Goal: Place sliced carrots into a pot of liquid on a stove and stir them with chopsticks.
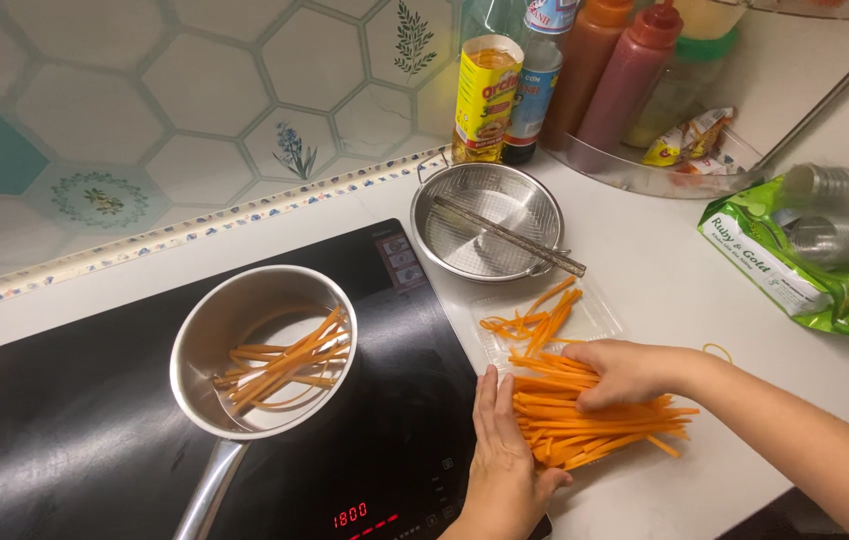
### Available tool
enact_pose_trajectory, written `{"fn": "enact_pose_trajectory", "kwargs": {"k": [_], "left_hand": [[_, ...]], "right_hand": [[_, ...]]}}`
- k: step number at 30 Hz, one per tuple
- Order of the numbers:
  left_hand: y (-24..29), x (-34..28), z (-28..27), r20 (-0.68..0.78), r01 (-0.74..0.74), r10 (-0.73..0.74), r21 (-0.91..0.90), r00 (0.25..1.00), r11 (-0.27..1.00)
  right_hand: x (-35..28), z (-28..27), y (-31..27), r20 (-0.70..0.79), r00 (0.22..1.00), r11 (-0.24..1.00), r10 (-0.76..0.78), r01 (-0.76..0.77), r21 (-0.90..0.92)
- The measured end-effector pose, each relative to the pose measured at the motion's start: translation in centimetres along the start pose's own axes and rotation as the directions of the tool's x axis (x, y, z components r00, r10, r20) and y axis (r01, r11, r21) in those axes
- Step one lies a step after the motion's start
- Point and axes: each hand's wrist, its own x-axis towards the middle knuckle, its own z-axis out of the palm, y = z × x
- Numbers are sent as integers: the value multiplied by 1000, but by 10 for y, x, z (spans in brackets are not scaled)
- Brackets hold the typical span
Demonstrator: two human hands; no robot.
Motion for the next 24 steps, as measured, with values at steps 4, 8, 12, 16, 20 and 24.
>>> {"fn": "enact_pose_trajectory", "kwargs": {"k": [4,8,12,16,20,24], "left_hand": [[-3,0,0,10,2,-2,9,1000,1000],[-4,0,0,30,6,-7,19,1000,1000],[-6,0,-1,22,-20,19,47,1000,999],[-10,-1,-3,15,-64,63,55,998,996],[-10,0,-6,19,-48,48,37,999,998],[-15,0,-4,-14,-85,86,47,996,995]], "right_hand": [[1,-1,9,19,1000,1000,11,-12,19],[-14,-9,0,-11,998,989,-67,68,133],[-20,-17,1,-60,997,979,-49,60,197],[-20,-18,10,-43,994,949,-98,106,297],[-23,-21,3,-74,995,935,-72,93,342],[-25,-27,0,-50,999,928,-4,22,371]]}}
